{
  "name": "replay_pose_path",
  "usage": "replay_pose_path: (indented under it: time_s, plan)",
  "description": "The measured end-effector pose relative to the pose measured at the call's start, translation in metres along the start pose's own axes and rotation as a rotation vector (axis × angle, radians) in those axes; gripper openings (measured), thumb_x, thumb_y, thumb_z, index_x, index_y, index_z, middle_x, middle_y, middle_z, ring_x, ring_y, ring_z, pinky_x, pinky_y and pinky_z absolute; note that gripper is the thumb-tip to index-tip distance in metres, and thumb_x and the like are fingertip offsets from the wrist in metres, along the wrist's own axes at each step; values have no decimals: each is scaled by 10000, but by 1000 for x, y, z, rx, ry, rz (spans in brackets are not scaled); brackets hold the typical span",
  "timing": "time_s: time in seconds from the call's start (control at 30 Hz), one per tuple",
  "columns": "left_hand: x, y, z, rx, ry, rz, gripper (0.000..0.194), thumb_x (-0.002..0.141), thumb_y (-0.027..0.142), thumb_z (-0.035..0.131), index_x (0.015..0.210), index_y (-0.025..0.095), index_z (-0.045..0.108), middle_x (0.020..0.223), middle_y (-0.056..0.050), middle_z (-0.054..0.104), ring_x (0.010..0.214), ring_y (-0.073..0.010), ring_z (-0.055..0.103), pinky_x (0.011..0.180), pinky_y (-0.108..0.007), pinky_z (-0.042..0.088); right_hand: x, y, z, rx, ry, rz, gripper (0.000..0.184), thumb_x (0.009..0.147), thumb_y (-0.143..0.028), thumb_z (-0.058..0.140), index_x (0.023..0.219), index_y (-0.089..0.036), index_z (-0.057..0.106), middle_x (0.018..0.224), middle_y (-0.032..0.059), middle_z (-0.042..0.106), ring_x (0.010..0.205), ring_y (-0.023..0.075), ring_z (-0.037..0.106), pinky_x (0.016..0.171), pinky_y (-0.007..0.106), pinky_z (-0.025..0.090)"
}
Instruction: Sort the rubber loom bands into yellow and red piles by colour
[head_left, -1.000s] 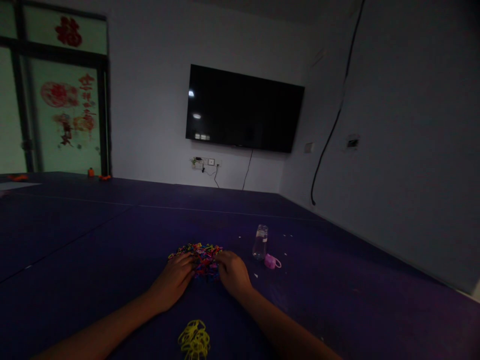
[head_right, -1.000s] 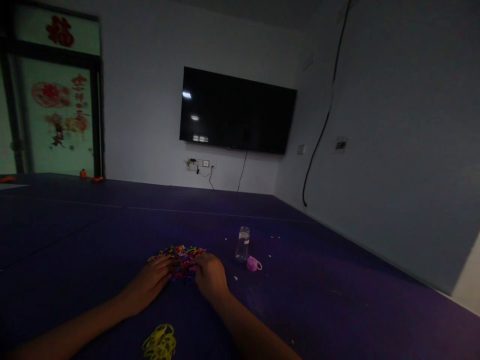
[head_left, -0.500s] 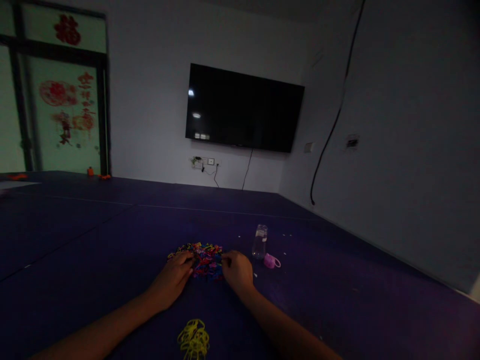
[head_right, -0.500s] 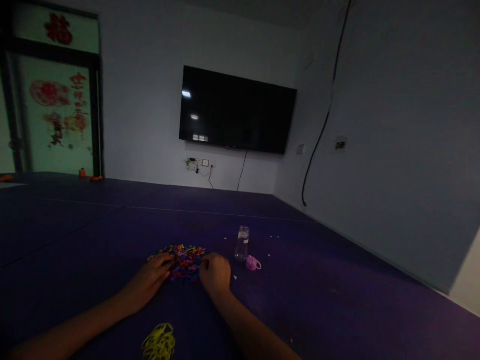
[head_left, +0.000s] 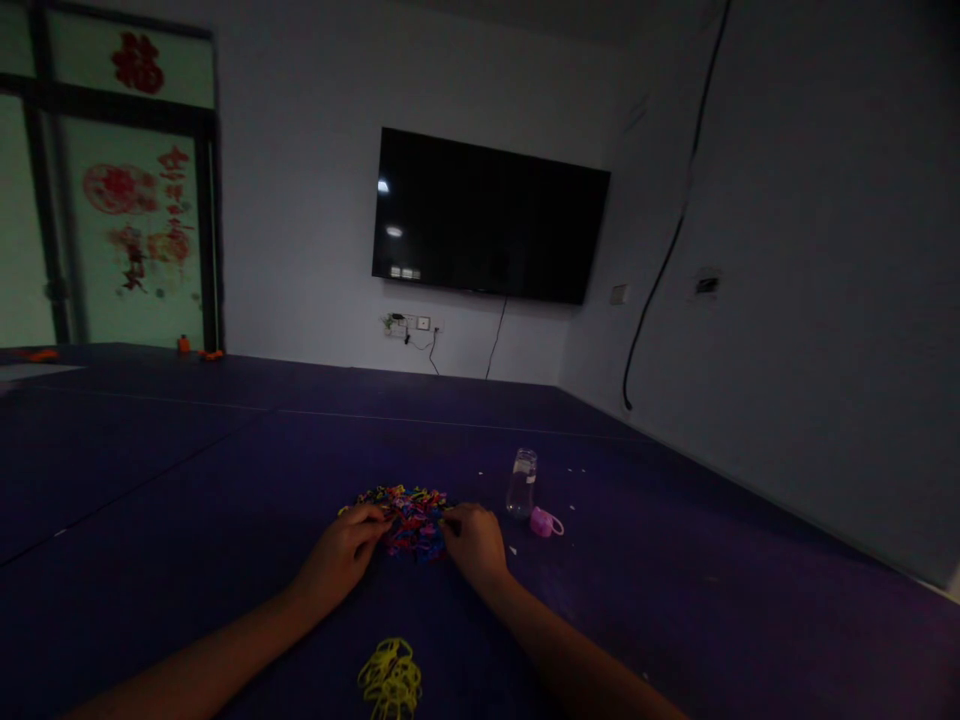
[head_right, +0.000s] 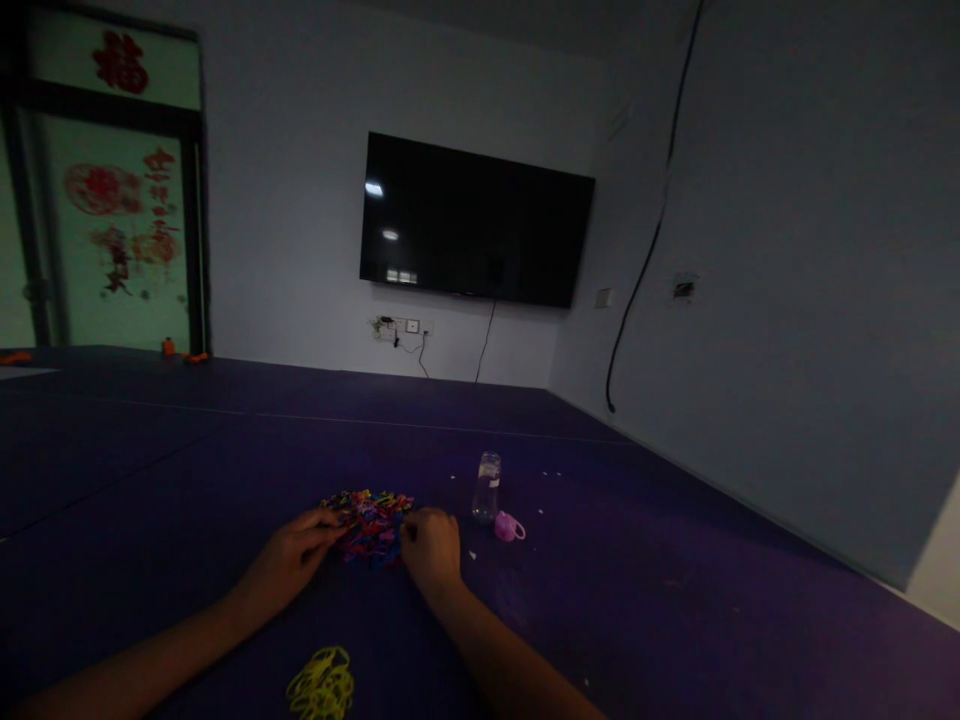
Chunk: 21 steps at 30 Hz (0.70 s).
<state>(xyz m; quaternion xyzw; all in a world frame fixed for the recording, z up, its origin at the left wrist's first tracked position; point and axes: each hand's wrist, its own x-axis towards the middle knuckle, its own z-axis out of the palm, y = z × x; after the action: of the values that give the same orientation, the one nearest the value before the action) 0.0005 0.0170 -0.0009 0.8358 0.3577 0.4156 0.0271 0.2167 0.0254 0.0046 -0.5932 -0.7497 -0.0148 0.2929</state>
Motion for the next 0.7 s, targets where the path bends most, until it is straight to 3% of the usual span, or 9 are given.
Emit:
replay_pose_path:
  time_s: [0.27, 0.7]
  plan:
    - [0, -5, 1, -23, 16, 1, 275, 806, 84, 467, 843, 207, 711, 834, -34, 697, 782, -176, 655, 734, -313, 536, 2, 4, 4, -6, -20, 34, 195, 772, -156, 546, 787, -249, 717, 827, 15, 702, 802, 165, 625, 687, 234, 381]
    - [-1, -6, 3, 37, 39, -55, 272, 854, 180, 444, 932, 229, 700, 904, -25, 732, 840, -193, 679, 797, -354, 542, 3, 7, 8, 15, 2, -5, 255, 763, -91, 511, 785, -237, 720, 827, 26, 697, 800, 165, 623, 692, 225, 404]
